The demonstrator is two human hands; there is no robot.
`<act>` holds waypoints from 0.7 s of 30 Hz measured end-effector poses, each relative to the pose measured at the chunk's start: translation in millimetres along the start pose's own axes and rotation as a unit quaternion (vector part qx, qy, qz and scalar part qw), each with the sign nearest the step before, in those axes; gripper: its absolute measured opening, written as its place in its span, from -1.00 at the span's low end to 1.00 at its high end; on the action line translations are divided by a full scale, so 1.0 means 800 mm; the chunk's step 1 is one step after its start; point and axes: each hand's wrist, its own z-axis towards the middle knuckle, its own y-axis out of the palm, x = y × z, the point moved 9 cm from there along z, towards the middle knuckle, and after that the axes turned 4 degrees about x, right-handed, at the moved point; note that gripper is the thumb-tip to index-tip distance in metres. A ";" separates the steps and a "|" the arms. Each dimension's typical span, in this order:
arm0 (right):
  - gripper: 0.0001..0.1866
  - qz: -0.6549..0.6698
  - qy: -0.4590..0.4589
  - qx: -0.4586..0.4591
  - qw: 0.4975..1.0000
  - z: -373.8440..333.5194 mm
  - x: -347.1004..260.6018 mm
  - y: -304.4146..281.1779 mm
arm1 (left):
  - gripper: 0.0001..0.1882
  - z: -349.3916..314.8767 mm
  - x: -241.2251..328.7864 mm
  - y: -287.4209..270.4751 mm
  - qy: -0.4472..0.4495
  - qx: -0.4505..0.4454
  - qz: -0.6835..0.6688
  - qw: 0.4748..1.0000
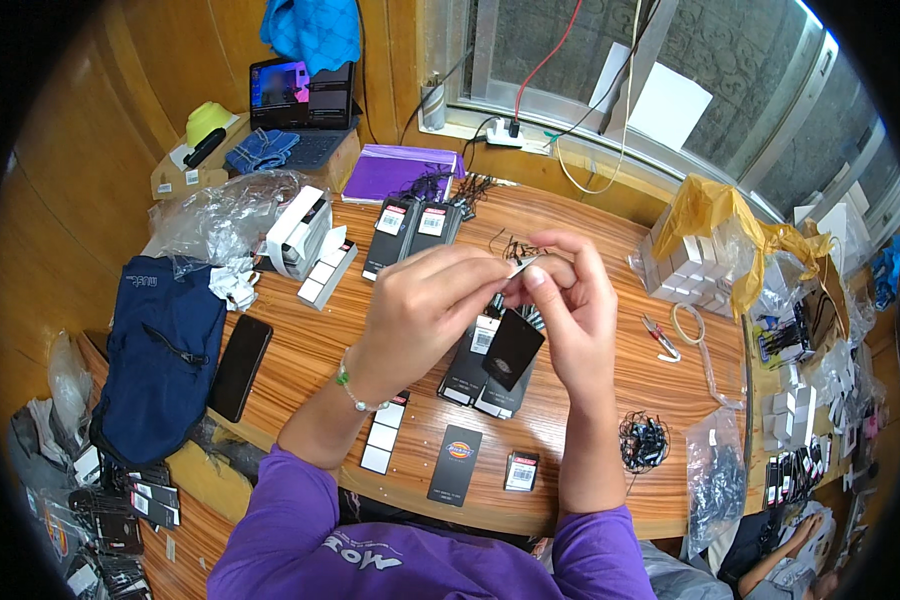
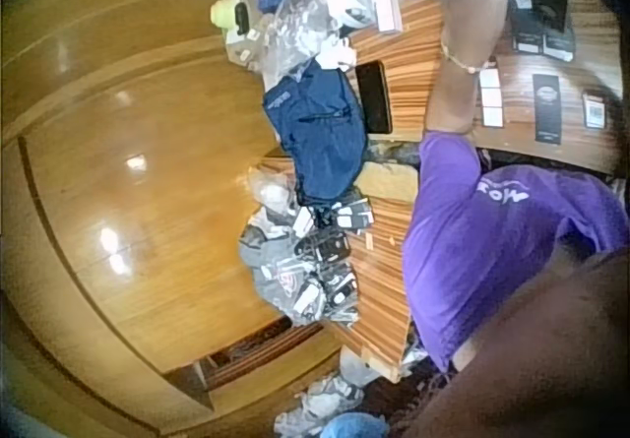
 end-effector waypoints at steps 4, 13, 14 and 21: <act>-0.86 0.053 0.045 -0.032 0.997 0.005 0.007 0.004 | -0.82 -0.001 0.020 -0.005 0.124 0.045 0.098 0.986; -0.94 -0.013 -0.021 0.049 0.998 0.004 0.006 -0.016 | -0.85 -0.007 0.025 0.006 0.151 0.017 0.155 0.976; -0.93 0.000 -0.013 0.047 0.999 0.004 0.007 -0.016 | -0.85 -0.007 0.025 0.007 0.154 0.015 0.153 0.976; -0.91 0.021 0.058 -0.057 0.996 0.006 0.020 -0.011 | -0.87 -0.003 0.039 0.007 0.194 -0.040 0.133 0.971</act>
